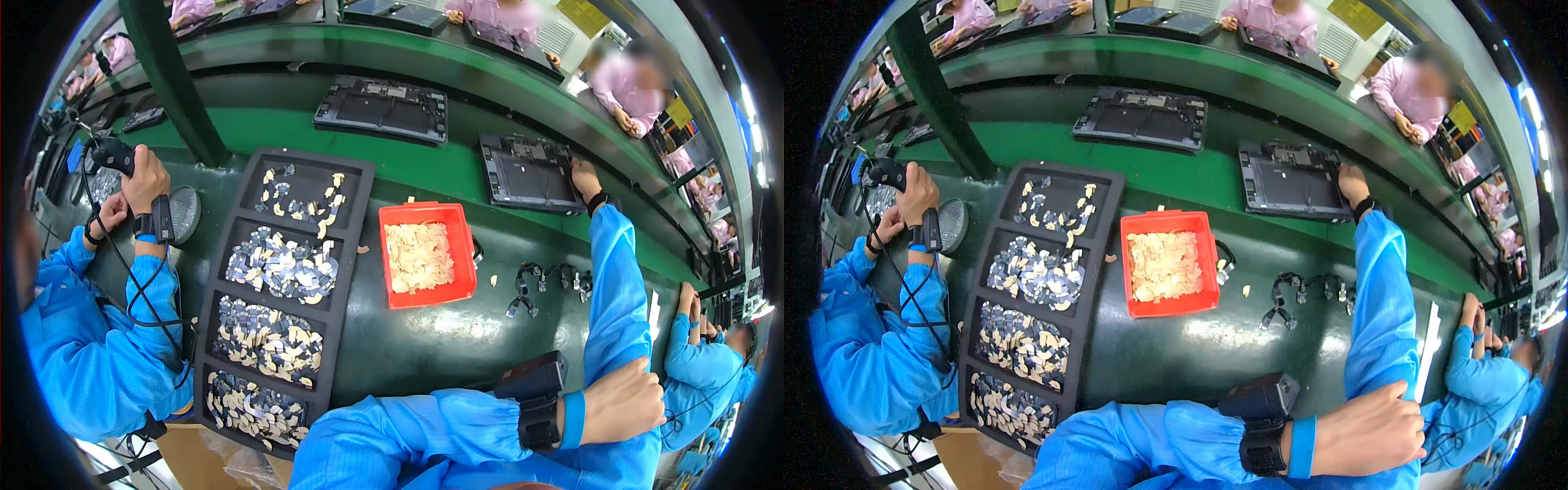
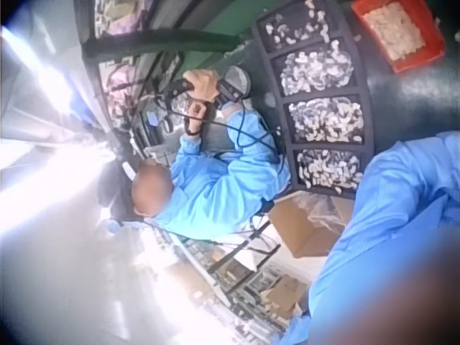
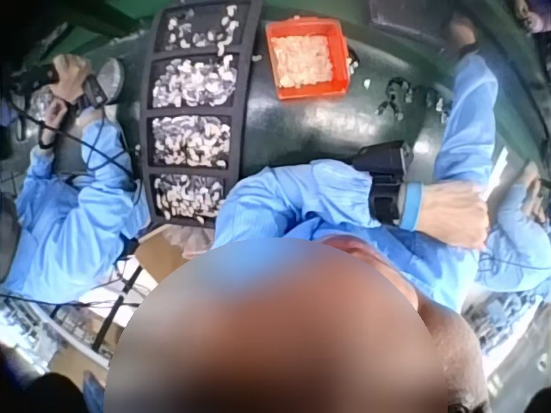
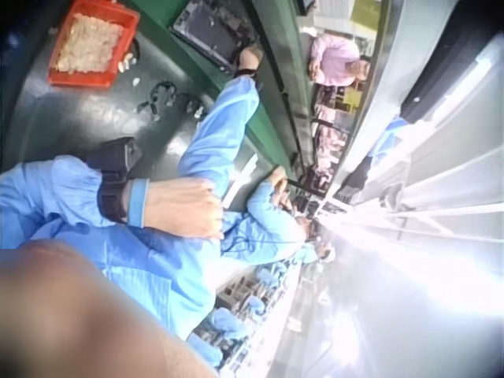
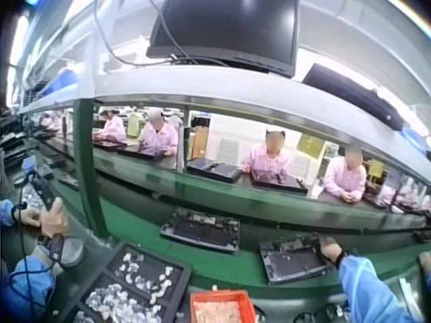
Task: Assembling components and internal parts into electronic device chassis on a factory assembly line.
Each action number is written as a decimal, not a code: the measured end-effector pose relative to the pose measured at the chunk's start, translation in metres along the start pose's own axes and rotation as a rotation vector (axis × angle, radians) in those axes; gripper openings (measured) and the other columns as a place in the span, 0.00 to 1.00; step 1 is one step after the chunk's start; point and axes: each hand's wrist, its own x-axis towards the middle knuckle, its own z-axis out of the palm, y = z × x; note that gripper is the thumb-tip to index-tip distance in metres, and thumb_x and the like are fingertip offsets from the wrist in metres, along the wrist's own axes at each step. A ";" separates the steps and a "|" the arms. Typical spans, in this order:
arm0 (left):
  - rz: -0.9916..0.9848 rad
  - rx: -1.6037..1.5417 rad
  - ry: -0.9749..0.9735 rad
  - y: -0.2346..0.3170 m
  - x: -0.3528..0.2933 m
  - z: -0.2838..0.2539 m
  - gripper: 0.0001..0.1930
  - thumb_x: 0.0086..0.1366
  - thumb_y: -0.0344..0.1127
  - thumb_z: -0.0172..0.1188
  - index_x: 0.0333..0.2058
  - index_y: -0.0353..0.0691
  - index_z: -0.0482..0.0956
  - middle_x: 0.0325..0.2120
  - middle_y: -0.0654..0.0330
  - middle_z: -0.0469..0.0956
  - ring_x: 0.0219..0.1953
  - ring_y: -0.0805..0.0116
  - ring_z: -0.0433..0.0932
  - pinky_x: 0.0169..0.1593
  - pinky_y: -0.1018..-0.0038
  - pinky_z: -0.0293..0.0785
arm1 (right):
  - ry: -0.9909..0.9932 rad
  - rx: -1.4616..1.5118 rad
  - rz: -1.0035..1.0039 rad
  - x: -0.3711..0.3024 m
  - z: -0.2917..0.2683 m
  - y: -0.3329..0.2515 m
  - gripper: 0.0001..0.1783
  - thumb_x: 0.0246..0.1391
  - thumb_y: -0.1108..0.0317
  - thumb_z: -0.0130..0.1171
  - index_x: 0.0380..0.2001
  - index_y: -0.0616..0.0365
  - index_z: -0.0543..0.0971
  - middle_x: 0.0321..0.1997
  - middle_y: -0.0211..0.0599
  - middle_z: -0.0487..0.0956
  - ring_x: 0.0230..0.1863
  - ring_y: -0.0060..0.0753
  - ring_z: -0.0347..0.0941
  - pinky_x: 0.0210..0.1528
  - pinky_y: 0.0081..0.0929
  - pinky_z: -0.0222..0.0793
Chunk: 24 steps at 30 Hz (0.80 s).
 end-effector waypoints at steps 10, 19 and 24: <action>0.106 -0.063 -0.010 -0.001 -0.003 0.020 0.13 0.64 0.39 0.59 0.21 0.43 0.82 0.22 0.60 0.79 0.29 0.59 0.79 0.40 0.63 0.65 | -0.145 0.091 -0.194 -0.037 -0.051 0.015 0.25 0.73 0.58 0.41 0.53 0.71 0.76 0.57 0.65 0.78 0.61 0.60 0.73 0.66 0.40 0.63; 0.102 0.051 -0.286 0.011 -0.021 -0.003 0.06 0.56 0.33 0.59 0.21 0.42 0.77 0.17 0.58 0.76 0.25 0.58 0.77 0.39 0.67 0.65 | -0.339 0.789 0.013 -0.232 -0.190 -0.025 0.20 0.76 0.56 0.46 0.55 0.61 0.77 0.50 0.27 0.80 0.51 0.19 0.71 0.57 0.20 0.67; 0.235 -0.057 -0.061 0.021 -0.028 0.025 0.06 0.49 0.34 0.62 0.16 0.43 0.79 0.17 0.56 0.77 0.24 0.56 0.77 0.37 0.65 0.67 | -0.307 1.209 0.363 -0.360 -0.243 0.035 0.19 0.76 0.57 0.45 0.57 0.58 0.76 0.45 0.29 0.83 0.40 0.23 0.79 0.41 0.16 0.74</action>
